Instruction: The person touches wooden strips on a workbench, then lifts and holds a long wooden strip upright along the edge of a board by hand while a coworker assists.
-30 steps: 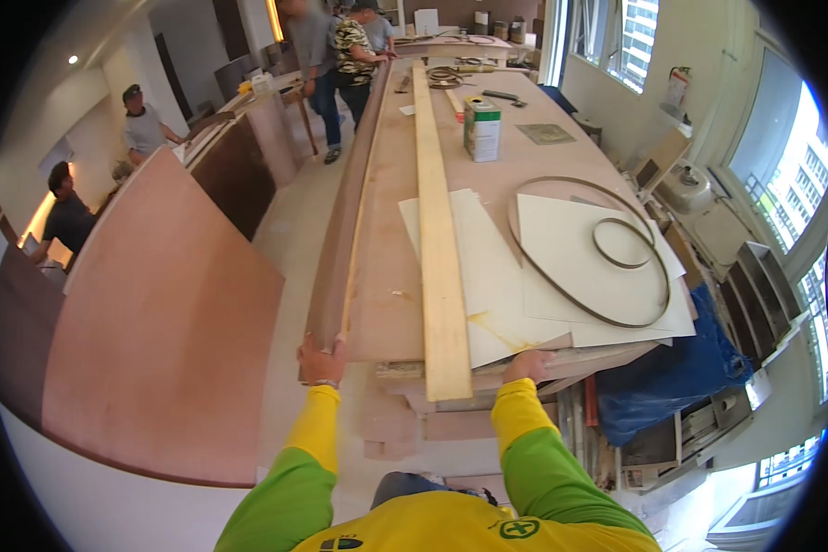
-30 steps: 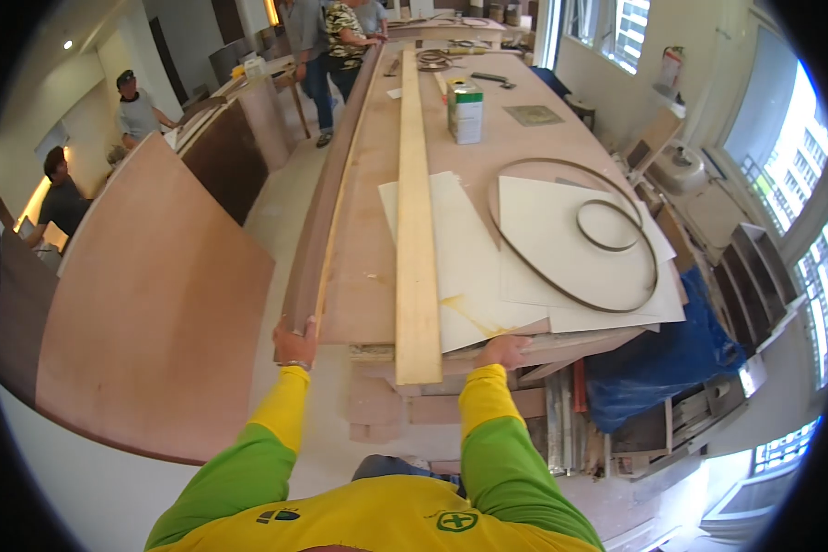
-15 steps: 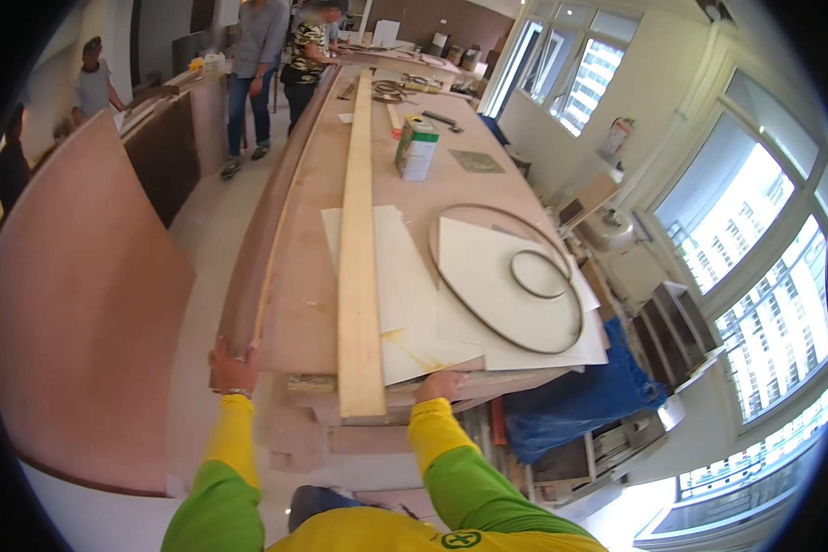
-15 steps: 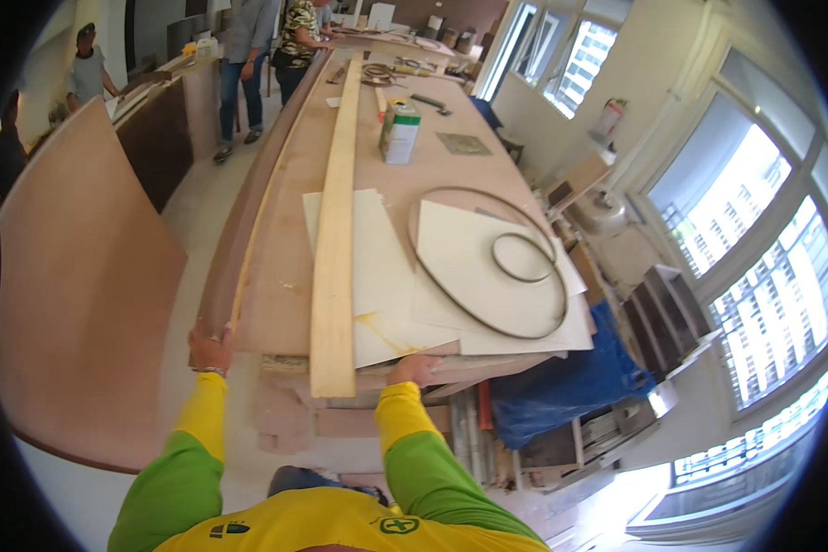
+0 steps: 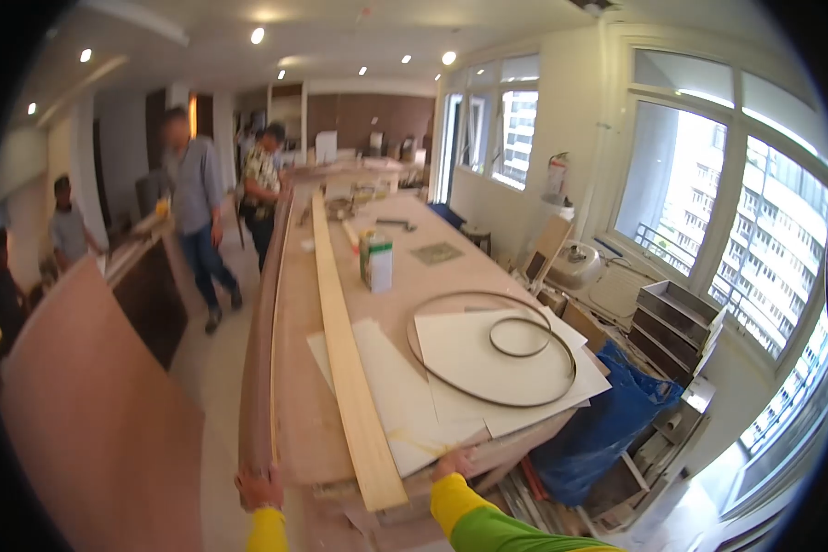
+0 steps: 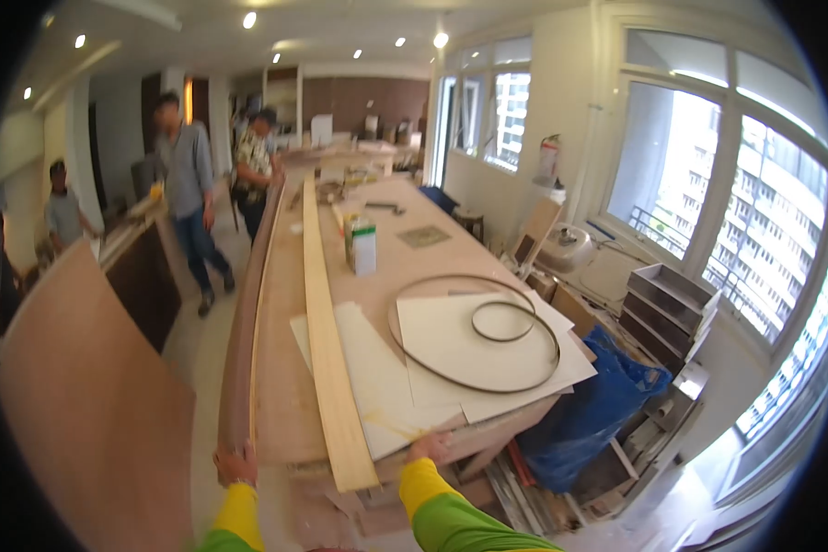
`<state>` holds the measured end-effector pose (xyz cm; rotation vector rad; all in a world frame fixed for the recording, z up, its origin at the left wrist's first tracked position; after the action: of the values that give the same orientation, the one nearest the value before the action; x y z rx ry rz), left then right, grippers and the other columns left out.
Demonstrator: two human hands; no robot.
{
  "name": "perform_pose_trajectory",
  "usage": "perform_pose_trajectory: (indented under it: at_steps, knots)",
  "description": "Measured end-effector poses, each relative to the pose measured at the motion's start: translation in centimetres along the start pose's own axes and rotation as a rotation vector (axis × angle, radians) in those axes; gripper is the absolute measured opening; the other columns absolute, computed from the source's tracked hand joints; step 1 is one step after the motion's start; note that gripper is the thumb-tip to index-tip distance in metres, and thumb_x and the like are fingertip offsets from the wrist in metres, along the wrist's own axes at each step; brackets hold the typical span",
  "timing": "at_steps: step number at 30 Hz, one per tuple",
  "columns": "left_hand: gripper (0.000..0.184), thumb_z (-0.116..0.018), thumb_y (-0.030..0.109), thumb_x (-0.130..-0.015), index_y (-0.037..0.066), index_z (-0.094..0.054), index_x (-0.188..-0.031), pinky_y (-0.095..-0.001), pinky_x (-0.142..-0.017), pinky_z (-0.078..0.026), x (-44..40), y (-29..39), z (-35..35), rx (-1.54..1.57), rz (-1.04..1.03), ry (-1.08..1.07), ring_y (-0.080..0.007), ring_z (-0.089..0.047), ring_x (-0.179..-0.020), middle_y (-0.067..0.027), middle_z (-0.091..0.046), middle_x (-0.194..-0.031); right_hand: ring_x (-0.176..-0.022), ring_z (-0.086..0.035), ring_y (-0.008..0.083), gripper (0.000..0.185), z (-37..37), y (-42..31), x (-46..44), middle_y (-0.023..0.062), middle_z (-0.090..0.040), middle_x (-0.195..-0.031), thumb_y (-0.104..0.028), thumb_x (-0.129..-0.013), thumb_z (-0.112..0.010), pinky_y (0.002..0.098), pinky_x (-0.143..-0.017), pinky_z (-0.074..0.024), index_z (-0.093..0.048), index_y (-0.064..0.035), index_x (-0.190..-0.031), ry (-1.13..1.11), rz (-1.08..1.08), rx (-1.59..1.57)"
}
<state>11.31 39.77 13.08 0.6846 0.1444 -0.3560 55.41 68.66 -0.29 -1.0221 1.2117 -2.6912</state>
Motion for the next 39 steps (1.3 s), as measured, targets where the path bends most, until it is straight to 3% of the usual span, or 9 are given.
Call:
perform_pose_trajectory:
  at_steps: [5, 7, 12, 17, 19, 22, 29, 31, 39]
  knots:
    - [0.077, -0.065, 0.042, -0.089, -0.008, -0.037, -0.141, -0.0473, -0.109, -0.04, -0.7, 0.3, -0.4, -0.115, -0.029, -0.071, -0.0392, -0.039, -0.135, -0.0251, -0.043, -0.142, -0.095, -0.065, 0.0476, 0.062, -3.0, 1.5, -3.1, 0.0297, -0.066, -0.107, -0.056, -0.095, -0.05, 0.0554, -0.082, -0.0518, -0.058, 0.0005, -0.12, 0.109, 0.096, -0.084]
    - [0.078, -0.067, 0.04, -0.088, -0.011, -0.038, -0.14, -0.0468, -0.11, -0.04, 1.8, 2.4, 2.6, -0.025, 0.247, -0.167, -0.0395, -0.037, -0.136, -0.0251, -0.043, -0.142, -0.096, -0.064, 0.0481, 0.062, -0.2, 0.3, -1.0, 0.0301, -0.066, -0.106, -0.054, -0.095, -0.051, 0.0551, -0.083, -0.0514, -0.057, 0.0019, -0.12, 0.131, 0.169, -0.105]
    - [0.078, -0.07, 0.041, -0.086, -0.007, -0.04, -0.14, -0.0457, -0.107, -0.043, -0.4, 0.4, -0.7, -0.081, 0.081, -0.091, -0.0387, -0.046, -0.13, -0.0248, -0.047, -0.137, -0.095, -0.064, 0.0476, 0.059, -0.1, -0.3, -1.0, 0.0289, -0.067, -0.102, -0.052, -0.095, -0.052, 0.0543, -0.082, -0.0519, -0.059, 0.0029, -0.117, 0.158, 0.2, -0.129]
    - [0.078, -0.069, 0.052, -0.076, 0.0, -0.055, -0.132, -0.0506, -0.106, -0.041, 1.2, 1.6, 2.5, -0.074, 0.174, -0.096, -0.0338, -0.047, -0.129, -0.015, -0.053, -0.139, -0.095, -0.066, 0.0455, 0.06, -1.6, -0.2, -1.9, 0.0275, -0.068, -0.102, -0.053, -0.095, -0.052, 0.0535, -0.081, -0.0534, -0.061, 0.0027, -0.116, -0.003, 0.204, -0.137]
    - [0.075, -0.066, 0.053, -0.081, -0.001, -0.055, -0.133, -0.0495, -0.11, -0.036, 0.6, 0.3, 0.8, -0.05, 0.082, -0.05, -0.0338, -0.043, -0.133, -0.0174, -0.052, -0.141, -0.095, -0.067, 0.0452, 0.063, -3.7, 0.8, -3.7, 0.0272, -0.069, -0.102, -0.056, -0.095, -0.05, 0.0535, -0.081, -0.0539, -0.062, 0.003, -0.115, -0.028, 0.291, -0.011]
    - [0.075, -0.062, 0.055, -0.085, -0.005, -0.057, -0.13, -0.0479, -0.116, -0.027, -0.2, -0.5, -0.7, -0.013, -0.079, -0.018, -0.0356, -0.041, -0.135, -0.0222, -0.051, -0.141, -0.097, -0.067, 0.0443, 0.07, -0.4, 0.2, -1.2, 0.0256, -0.07, -0.104, -0.061, -0.094, -0.046, 0.0535, -0.082, -0.0548, -0.063, 0.0032, -0.115, -0.053, 0.02, -0.049]
    - [0.076, -0.059, 0.056, -0.086, -0.007, -0.057, -0.128, -0.0483, -0.117, -0.025, 0.3, 0.4, 0.1, -0.042, -0.042, -0.034, -0.0356, -0.042, -0.134, -0.0241, -0.052, -0.14, -0.104, -0.065, 0.0453, 0.074, 0.2, 0.0, 0.5, 0.0259, -0.068, -0.112, -0.063, -0.094, -0.045, 0.0524, -0.086, -0.0549, -0.063, 0.0046, -0.116, -0.183, -0.063, -0.129]
    - [0.075, -0.059, 0.056, -0.087, -0.007, -0.057, -0.128, -0.0482, -0.117, -0.024, 0.1, 0.6, 0.2, -0.049, -0.077, 0.012, -0.0358, -0.043, -0.134, -0.0242, -0.052, -0.14, -0.122, -0.057, 0.0414, 0.076, -0.2, -0.2, 0.6, 0.0188, -0.059, -0.135, -0.063, -0.094, -0.043, 0.0532, -0.099, -0.0482, -0.052, -0.0013, -0.137, -0.263, -0.066, -0.11]
    - [0.074, -0.06, 0.054, -0.087, -0.007, -0.056, -0.129, -0.0479, -0.117, -0.025, 0.0, 0.7, 0.0, -0.015, -0.077, 0.017, -0.0362, -0.044, -0.133, -0.0249, -0.052, -0.138, -0.109, -0.064, 0.0427, 0.079, -0.4, -0.3, -0.2, 0.0251, -0.067, -0.118, -0.063, -0.093, -0.044, 0.0494, -0.092, -0.0532, -0.063, 0.0088, -0.119, -0.116, -0.02, -0.068]
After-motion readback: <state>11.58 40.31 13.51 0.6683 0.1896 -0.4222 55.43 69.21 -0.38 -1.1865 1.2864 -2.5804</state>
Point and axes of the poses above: each hand's wrist, its own x-axis away from the middle knuckle, its own z-axis out of the back of the hand, y = z × x, the point moved 9 cm from there along -x, towards the middle knuckle
